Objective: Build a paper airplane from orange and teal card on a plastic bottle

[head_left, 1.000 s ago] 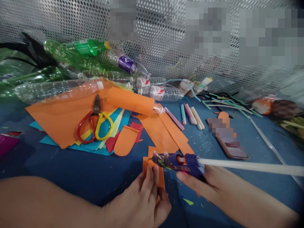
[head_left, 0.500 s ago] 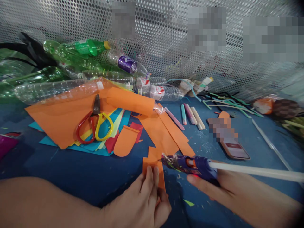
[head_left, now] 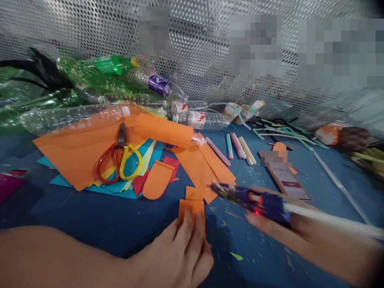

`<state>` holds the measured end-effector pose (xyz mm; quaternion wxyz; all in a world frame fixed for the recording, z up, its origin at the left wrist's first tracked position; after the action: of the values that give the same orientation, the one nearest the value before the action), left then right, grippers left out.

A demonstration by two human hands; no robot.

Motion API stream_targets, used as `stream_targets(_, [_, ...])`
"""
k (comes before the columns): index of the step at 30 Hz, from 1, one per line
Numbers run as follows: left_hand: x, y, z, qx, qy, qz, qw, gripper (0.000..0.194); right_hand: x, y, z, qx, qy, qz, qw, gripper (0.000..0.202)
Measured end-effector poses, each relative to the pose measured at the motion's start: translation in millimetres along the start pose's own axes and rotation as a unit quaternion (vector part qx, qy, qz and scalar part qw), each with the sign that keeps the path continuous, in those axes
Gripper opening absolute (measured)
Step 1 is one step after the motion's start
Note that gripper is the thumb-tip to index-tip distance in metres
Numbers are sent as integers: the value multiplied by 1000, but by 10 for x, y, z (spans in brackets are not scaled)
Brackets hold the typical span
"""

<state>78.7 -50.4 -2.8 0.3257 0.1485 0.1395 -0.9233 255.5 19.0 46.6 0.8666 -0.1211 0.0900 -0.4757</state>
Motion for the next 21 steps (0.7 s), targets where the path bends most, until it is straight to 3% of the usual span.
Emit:
stream_targets(4, [-14,-32,6,0,1,2,1000,24,-203,82,62,71,-27,-11,997,23])
stream_targets(8, [-13,-37,17,2,11,14,1000,24,-351,388,-34,119,-51,-44,991,24])
stream_targets(11, [-49,-106,32,4,25,36,999,26,-379,526,-212,67,-114,12,991,36])
stream_targets(13, [-105,-195,14,12,13,48,999,25,-372,512,-205,70,-116,37,990,46])
stream_targets(15, [-169,-291,-44,24,-28,52,998,24,-377,389,-101,85,-77,35,993,45])
stream_targets(17, [-215,-358,-82,36,-56,42,997,25,-392,186,3,60,-23,5,998,30])
stream_targets(19, [-235,-388,-59,50,-41,25,998,25,-429,-110,-8,-34,6,23,999,21])
stream_targets(21, [-226,-385,1,57,0,8,998,25,-466,-445,-144,-109,-21,103,988,14])
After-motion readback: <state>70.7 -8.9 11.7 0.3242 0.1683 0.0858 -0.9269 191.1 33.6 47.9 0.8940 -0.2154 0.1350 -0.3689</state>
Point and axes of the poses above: each hand's wrist, its own x-axis away from the middle knuckle, its own z-axis out of the back of the hand, y = z × x, the point moved 7 cm from there along -x, towards the middle knuckle, and after that the axes turned 13 degrees about z, right-handed, at the moved point
